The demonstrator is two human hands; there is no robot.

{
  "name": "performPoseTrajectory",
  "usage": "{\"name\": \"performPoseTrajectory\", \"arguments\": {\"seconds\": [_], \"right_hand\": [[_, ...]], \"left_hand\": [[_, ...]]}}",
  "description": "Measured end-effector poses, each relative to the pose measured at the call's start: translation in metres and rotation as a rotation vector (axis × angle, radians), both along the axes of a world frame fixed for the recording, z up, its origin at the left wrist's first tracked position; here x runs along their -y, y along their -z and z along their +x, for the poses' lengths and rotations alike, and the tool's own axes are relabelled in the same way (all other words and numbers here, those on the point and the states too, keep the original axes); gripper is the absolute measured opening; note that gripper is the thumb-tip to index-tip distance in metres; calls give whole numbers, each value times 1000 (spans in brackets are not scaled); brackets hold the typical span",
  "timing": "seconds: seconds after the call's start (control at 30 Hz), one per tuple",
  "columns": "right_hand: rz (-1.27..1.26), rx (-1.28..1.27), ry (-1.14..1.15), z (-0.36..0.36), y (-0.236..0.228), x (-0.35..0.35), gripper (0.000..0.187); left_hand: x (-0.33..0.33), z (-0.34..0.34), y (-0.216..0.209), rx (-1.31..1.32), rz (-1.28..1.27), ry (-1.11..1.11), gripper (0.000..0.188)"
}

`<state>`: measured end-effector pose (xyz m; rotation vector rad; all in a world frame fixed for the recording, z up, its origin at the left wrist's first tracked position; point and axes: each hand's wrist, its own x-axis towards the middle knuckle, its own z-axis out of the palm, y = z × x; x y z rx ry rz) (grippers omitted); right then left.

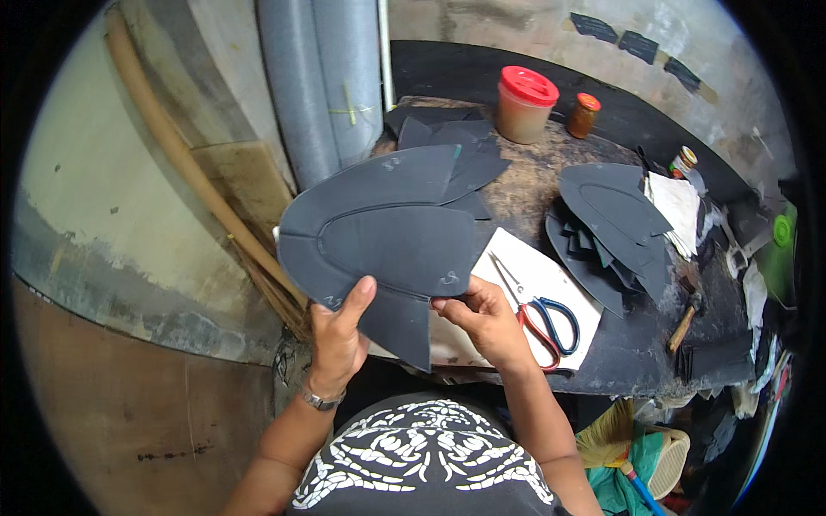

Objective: The person uses red-handled scissors to trim the edges of black rubber pieces. They repeatedly pick up a piece, cut along its perimeter, and place it on a growing stack on the table.

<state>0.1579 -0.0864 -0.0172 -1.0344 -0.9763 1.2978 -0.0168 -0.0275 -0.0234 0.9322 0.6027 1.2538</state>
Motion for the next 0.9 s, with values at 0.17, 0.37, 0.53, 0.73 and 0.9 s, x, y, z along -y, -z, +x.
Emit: {"name": "performPoseTrajectory", "arguments": {"seconds": [0.17, 0.37, 0.53, 0.73, 0.9], "right_hand": [[48, -492, 88, 36, -2, 6, 36], [296, -68, 790, 104, -20, 16, 31], [21, 236, 889, 177, -24, 53, 21], [156, 926, 536, 113, -5, 75, 15], [803, 433, 441, 36, -68, 112, 33]], "left_hand": [[-10, 11, 5, -48, 38, 38, 40], [-112, 59, 19, -240, 310, 328, 64], [-229, 110, 42, -1172, 516, -199, 72], [-239, 142, 59, -1519, 378, -150, 92], [-210, 134, 50, -1455, 574, -353, 77]]}}
